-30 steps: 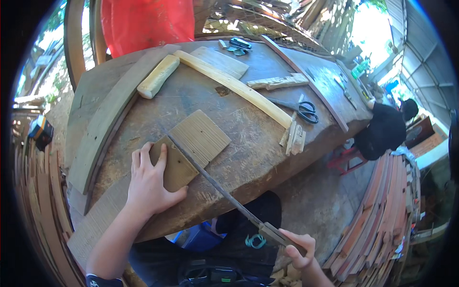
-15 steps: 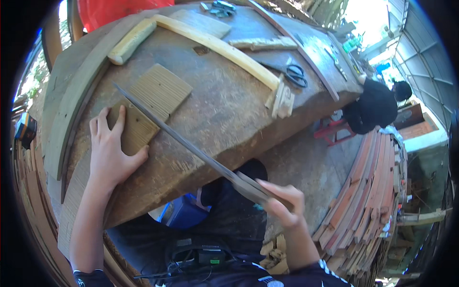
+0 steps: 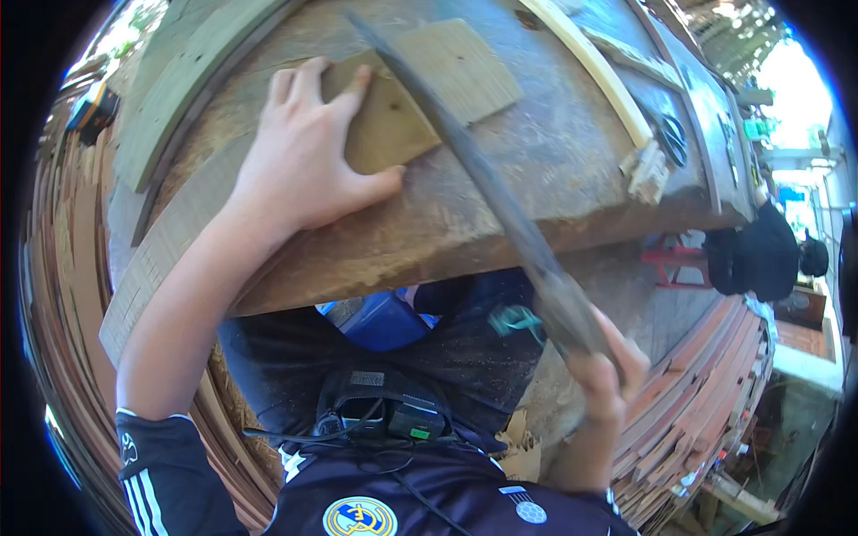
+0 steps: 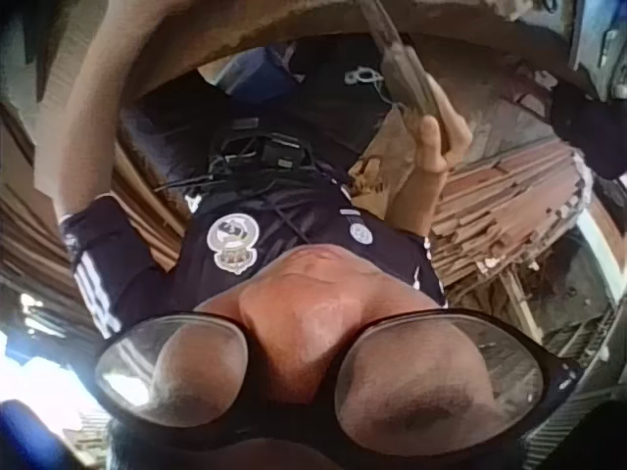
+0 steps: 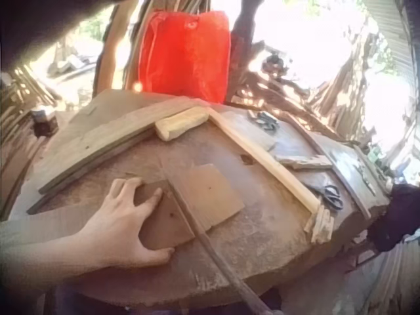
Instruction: Sawing a piece of wood and then sanding the edges with sandpaper.
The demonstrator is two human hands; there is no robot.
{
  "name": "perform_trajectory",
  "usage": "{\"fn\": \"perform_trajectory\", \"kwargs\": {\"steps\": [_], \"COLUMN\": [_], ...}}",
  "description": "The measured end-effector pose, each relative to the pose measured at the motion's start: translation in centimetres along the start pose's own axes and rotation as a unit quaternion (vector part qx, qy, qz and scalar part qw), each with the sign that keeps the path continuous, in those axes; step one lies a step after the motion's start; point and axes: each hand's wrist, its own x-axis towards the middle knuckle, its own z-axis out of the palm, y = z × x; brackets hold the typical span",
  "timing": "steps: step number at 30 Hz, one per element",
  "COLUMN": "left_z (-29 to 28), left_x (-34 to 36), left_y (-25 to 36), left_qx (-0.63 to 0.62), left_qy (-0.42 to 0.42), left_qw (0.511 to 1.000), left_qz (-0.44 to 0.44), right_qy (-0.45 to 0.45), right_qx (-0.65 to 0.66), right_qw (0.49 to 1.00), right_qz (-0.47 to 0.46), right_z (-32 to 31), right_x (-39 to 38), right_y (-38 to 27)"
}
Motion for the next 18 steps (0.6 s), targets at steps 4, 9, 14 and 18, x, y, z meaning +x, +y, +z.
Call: {"fn": "perform_trajectory", "kwargs": {"steps": [4, 9, 14, 18], "left_z": [-0.3, 0.6, 0.4, 0.9], "left_x": [1.0, 0.0, 1.1, -0.3], "left_y": [0.8, 1.4, 1.8, 2.0], "left_qx": [0.002, -0.042, 0.027, -0.023], "left_qy": [0.006, 0.012, 0.025, 0.002], "left_qw": [1.0, 0.998, 0.999, 0.999], "left_qz": [0.001, 0.047, -0.001, 0.048], "right_qy": [0.071, 0.034, 0.057, 0.035], "right_qx": [0.111, -0.044, 0.114, -0.039], "right_qw": [0.991, 0.998, 0.991, 0.997], "right_qz": [0.0, -0.033, 0.051, -0.055], "right_z": [-1.4, 4.4, 0.0, 6.2], "right_x": [-1.8, 3.3, -2.0, 4.5], "right_y": [1.7, -0.5, 1.2, 0.4]}}
